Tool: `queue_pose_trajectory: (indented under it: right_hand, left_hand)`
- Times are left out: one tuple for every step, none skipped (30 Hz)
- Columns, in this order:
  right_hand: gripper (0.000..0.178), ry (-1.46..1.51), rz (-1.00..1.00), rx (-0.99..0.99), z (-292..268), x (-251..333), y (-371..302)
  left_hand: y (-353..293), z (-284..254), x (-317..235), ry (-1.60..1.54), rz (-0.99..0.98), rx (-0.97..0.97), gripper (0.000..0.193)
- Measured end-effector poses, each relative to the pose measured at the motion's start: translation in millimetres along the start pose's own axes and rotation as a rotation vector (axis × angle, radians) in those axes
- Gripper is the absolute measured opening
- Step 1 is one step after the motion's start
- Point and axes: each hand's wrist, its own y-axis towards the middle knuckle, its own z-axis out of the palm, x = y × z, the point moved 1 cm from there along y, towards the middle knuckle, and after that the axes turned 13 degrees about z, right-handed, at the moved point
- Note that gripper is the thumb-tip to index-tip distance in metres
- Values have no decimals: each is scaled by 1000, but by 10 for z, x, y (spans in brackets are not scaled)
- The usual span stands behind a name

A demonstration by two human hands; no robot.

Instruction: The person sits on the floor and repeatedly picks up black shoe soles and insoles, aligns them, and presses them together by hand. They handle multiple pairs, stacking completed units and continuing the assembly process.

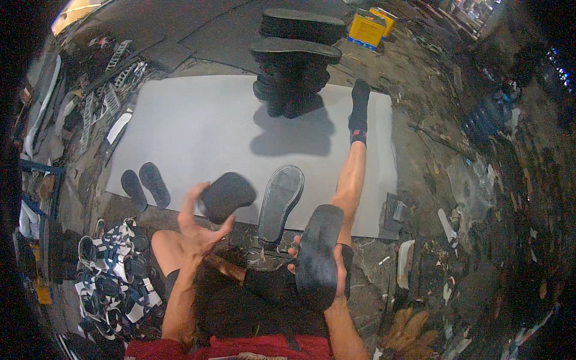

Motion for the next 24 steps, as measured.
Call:
queue_pose_trajectory:
  right_hand:
    - [78, 18, 10, -8, 2, 9, 19]
    - [78, 33, 23, -13, 0, 8, 50]
    - [78, 38, 37, 30, 8, 3, 73]
    - [78, 46, 49, 71, 11, -10, 88]
    - [78, 55, 72, 112, 26, -37, 108]
    - [78, 3, 65, 113, 63, -56, 126]
    - [78, -49, 57, 114, 130, -71, 123]
    - [78, -102, 58, 120, 220, -105, 117]
    - [71, -161, 60, 107, 345, -139, 94]
    - [69, -391, 2, 35, 438, -144, 49]
    - [68, -616, -51, -27, 529, -138, -6]
    - [66, -840, -109, -88, 637, -156, -56]
    - [59, -1195, -214, -278, 828, -176, -115]
    - [57, -1446, -328, -396, 1139, -268, -183]
    - [58, -1613, -490, -384, 1203, -350, -221]
    - [59, -1774, -658, -367, 1242, -433, -265]
    - [60, -1854, -692, -362, 1333, -507, -321]
    - [60, -1965, -682, -415, 1426, -570, -391]
    - [59, -1961, -728, -380, 1392, -632, -376]
    - [60, -1952, -773, -338, 1365, -689, -360]
    - [60, -1954, -768, -345, 1365, -732, -352]
    - [61, -1954, -776, -352, 1370, -759, -353]
    - [62, -1956, -787, -358, 1369, -780, -347]
    - [64, -1958, -798, -364, 1366, -791, -341]
  left_hand:
    - [61, -129, -113, -139, -67, -69, 79]
    - [78, -208, -152, -275, -132, -141, 77]
    - [55, -267, -123, -380, -164, -224, 77]
    - [33, -316, -90, -487, -196, -303, 77]
    - [6, -303, -53, -644, -218, -426, 80]
    - [12, -305, -144, -917, -352, -482, 86]
    - [56, -318, -275, -1026, -435, -503, 83]
    - [115, -340, -430, -1127, -517, -531, 82]
    - [62, -272, -440, -1306, -546, -551, 78]
    - [-24, -173, -411, -1487, -568, -567, 75]
    - [-107, -95, -390, -1670, -592, -583, 70]
    - [-150, 0, -444, -1742, -636, -607, 72]
    - [-209, 89, -488, -1845, -595, -601, 75]
    - [-246, 126, -538, -1946, -555, -588, 78]
    - [-219, 126, -631, -1856, -602, -587, 81]
    - [-179, 84, -764, -1765, -649, -585, 84]
    - [-147, 23, -884, -1670, -691, -589, 88]
    - [-147, 31, -947, -1661, -669, -551, 90]
    - [-157, 41, -999, -1651, -647, -513, 91]
    - [-162, 36, -1035, -1634, -624, -476, 93]
    - [-162, 33, -1053, -1639, -565, -418, 99]
    - [-148, 34, -1077, -1612, -567, -398, 98]
    - [-128, 40, -1104, -1586, -566, -379, 98]
    - [-117, 42, -1115, -1560, -565, -361, 98]
